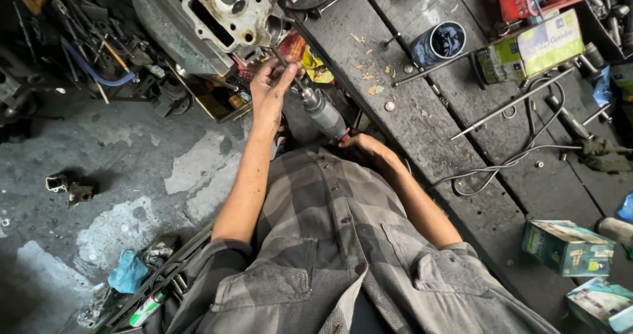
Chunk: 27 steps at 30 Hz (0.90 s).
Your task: The person picks up a corded die grinder from the workbench and fits a bit into its collet. They then grind the surface of a small engine cylinder head held in a bench vise, working the tool around the head, before setting the grinder down and working on the clamped head by hand.
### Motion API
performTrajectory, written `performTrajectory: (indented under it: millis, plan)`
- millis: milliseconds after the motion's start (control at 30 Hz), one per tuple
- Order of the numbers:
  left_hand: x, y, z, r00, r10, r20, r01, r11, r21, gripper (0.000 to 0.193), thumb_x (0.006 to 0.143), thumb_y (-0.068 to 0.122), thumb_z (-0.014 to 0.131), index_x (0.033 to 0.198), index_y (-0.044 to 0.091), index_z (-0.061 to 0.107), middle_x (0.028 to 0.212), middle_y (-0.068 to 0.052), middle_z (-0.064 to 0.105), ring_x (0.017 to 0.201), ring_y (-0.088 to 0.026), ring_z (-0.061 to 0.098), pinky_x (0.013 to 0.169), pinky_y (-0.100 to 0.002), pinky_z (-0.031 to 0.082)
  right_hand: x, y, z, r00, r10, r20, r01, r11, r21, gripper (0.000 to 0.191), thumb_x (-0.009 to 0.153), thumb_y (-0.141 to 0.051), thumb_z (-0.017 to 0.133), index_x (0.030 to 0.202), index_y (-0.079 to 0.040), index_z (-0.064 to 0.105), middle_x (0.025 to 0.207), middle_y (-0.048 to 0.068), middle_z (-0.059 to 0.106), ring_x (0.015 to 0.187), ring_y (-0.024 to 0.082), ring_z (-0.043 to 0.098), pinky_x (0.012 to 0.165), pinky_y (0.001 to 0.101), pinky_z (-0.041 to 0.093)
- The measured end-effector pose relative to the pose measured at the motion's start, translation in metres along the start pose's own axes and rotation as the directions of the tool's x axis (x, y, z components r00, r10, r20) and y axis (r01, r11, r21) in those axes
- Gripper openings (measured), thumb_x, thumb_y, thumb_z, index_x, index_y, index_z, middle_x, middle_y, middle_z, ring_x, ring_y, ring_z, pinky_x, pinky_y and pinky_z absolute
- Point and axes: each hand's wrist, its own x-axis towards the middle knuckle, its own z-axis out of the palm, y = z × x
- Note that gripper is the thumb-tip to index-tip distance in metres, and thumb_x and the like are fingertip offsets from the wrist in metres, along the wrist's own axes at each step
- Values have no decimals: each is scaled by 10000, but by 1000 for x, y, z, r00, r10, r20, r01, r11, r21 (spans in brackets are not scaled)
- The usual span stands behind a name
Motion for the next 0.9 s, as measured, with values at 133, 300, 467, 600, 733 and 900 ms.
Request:
performTrajectory:
  millis: [133, 300, 467, 600, 733, 900]
  plan:
    - [2, 4, 0, 1000, 10, -26, -10, 1000, -20, 281, 935, 106, 786, 1149, -42, 680, 978, -103, 738, 881, -187, 741, 859, -317, 602, 1, -5, 2, 998, -45, 38, 51, 984, -173, 262, 818, -52, 667, 1075, -18, 709, 1080, 39, 735, 1054, 158, 651, 978, 259, 465]
    - [6, 9, 1, 999, -12, -47, 13, 1000, 3, 295, 930, 127, 789, 1154, -36, 686, 971, -108, 752, 854, -175, 734, 824, -312, 603, 2, -5, -2, 997, 63, -52, -72, 974, -215, 240, 858, -73, 683, 1085, -10, 725, 1071, 41, 726, 1014, 156, 631, 928, 256, 453]
    - [8, 10, 2, 1000, 10, -24, -9, 999, 31, 300, 932, 132, 793, 1158, -34, 685, 982, -108, 753, 870, -173, 738, 840, -304, 602, -3, -3, 0, 992, 77, -100, -76, 997, 15, 240, 890, -38, 735, 1101, -19, 621, 1002, 57, 655, 958, 208, 598, 872, 341, 445]
    - [8, 10, 3, 1000, 7, -10, -7, 1000, 11, 295, 937, 148, 777, 1155, -28, 682, 972, -106, 750, 859, -176, 738, 815, -316, 609, -5, -8, 5, 999, 35, -18, -36, 997, -68, 318, 810, -45, 695, 1127, -32, 671, 1080, 48, 727, 1063, 186, 635, 973, 304, 452]
    - [8, 14, 4, 1000, -14, -19, 13, 999, -48, 297, 944, 156, 775, 1152, -31, 674, 961, -107, 741, 836, -182, 726, 794, -328, 598, -9, -17, 12, 1000, 16, -22, -22, 961, -276, 315, 838, -76, 685, 1149, -28, 699, 1134, 37, 720, 1102, 171, 609, 1006, 286, 424]
    - [8, 17, 4, 999, -29, -40, 30, 999, 34, 307, 936, 162, 782, 1153, -29, 678, 973, -105, 752, 845, -178, 730, 824, -322, 605, -16, -23, 19, 998, 45, 41, -35, 974, -222, 331, 831, -116, 666, 1146, -42, 735, 1183, 2, 735, 1144, 127, 621, 1037, 235, 408]
